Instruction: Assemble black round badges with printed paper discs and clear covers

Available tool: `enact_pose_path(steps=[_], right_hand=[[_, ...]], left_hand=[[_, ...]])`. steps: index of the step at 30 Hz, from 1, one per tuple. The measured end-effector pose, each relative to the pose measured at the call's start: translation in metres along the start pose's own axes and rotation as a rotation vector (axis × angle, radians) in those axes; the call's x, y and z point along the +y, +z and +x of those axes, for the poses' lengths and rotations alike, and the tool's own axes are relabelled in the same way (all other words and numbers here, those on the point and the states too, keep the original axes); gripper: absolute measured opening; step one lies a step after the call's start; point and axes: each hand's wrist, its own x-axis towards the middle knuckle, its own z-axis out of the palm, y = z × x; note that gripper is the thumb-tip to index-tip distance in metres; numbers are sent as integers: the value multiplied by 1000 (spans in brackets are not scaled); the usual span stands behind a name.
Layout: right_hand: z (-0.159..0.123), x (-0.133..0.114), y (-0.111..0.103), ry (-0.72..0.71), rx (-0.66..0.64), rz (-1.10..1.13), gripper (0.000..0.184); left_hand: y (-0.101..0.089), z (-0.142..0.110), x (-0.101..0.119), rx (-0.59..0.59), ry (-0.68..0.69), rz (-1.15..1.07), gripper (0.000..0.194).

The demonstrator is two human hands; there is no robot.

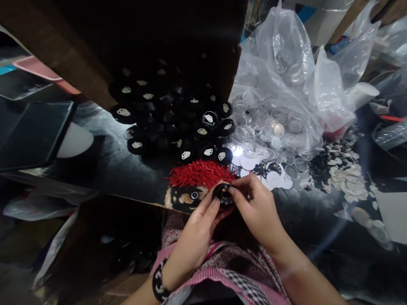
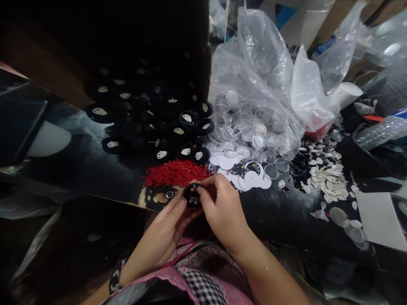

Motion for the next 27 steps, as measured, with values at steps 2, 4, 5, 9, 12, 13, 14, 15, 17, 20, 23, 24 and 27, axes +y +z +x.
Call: enact_pose_path(steps=[2, 4, 5, 9, 12, 13, 14, 15, 17, 20, 23, 24, 27], right_hand=[[0, 2, 0, 21, -52, -26, 3], [1, 5, -3, 66, -96, -6, 5], [2, 6, -4, 88, -110, 6, 6], [0, 10, -5, 152, -150, 18, 13], [-8, 12, -6, 180, -203, 69, 11], [-12, 13, -7, 171, -225, 79, 12], [-16, 14, -9, 154, -245, 80, 14], [-18, 15, -12, 130, -266, 77, 17], [-19, 16, -17, 69, -315, 53, 20], [-5, 18, -21, -61, -290, -224, 16], [15, 17, -18, -181, -236, -725, 12], [21, 15, -15, -211, -252, -844, 12], [30, 12, -8, -277, -308, -1002, 14]], left_hand=[[-3, 1, -2, -31, 11, 67, 37], [-6, 3, -2, -79, 24, 128, 38], [-7, 4, -2, -99, 34, 153, 38], [-8, 5, -1, -113, 98, 271, 40], [-8, 3, -1, -83, 121, 404, 36], [-10, 2, -1, -81, 130, 464, 35], [-11, 2, 0, -88, 143, 527, 35], [-14, 1, 0, -99, 154, 581, 34], [-19, 0, 2, -103, 158, 615, 34], [-23, 0, 5, -33, 139, 459, 35], [-21, 0, 8, 22, 110, 243, 32], [-19, 0, 9, 25, 96, 182, 30], [-13, -2, 11, 43, 51, 34, 24]])
